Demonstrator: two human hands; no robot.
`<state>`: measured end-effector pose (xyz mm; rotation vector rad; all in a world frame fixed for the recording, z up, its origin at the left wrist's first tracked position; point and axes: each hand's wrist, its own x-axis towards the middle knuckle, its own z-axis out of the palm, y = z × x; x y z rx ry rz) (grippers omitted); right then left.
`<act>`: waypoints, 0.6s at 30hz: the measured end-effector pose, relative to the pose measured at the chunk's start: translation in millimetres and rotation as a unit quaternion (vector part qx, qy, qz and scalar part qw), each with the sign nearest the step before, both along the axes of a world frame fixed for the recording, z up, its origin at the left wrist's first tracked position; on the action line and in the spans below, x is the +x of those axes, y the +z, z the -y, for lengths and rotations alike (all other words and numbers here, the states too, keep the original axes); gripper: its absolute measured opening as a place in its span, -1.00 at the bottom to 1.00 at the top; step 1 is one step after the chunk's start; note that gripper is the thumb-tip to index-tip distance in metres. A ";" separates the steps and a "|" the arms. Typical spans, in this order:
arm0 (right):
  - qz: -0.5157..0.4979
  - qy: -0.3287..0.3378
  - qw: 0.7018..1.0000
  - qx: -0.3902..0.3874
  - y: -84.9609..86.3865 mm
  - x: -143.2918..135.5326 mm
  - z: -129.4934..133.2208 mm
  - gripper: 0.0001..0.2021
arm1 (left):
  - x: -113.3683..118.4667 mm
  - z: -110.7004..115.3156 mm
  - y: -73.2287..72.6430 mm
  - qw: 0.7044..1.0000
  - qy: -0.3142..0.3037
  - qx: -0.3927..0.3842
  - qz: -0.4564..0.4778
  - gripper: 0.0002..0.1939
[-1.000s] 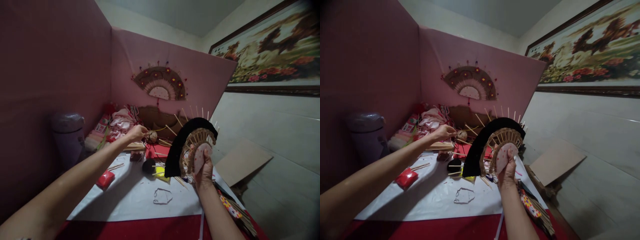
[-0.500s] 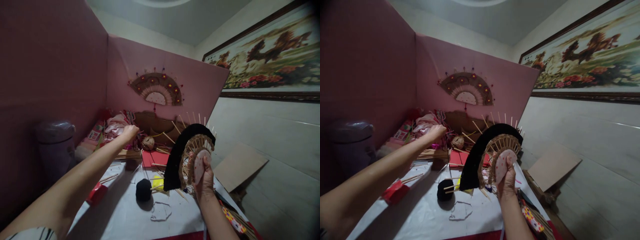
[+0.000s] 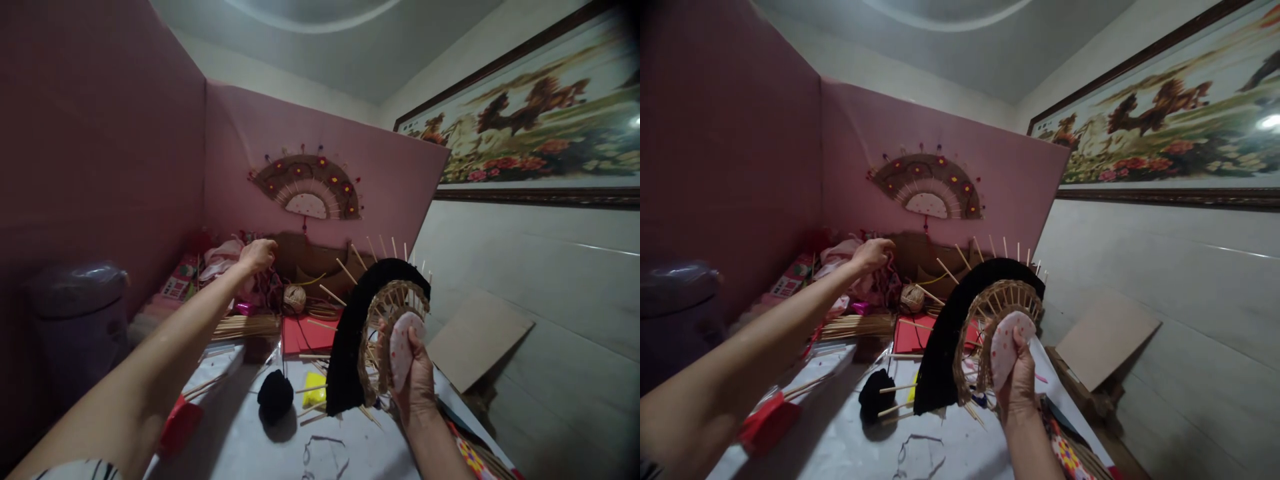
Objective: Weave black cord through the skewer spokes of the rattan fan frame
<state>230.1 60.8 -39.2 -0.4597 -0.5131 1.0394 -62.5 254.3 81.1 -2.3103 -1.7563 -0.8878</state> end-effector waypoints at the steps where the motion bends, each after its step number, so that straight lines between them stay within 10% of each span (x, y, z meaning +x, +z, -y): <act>1: 0.001 0.010 1.000 -0.013 0.8 -0.2 0.5 -0.77 | 0.7 1.9 0.0 1.000 0.017 0.003 0.018 -0.64; 11: 0.013 0.016 0.999 -0.025 2.5 -2.7 1.3 -0.78 | 15.3 6.5 -56.5 0.986 0.108 -0.072 0.104 -0.78; 18: 0.007 0.020 0.999 -0.046 -1.6 3.7 -1.8 -0.73 | 11.3 -1.7 -62.1 0.981 -0.009 -0.085 0.173 -0.82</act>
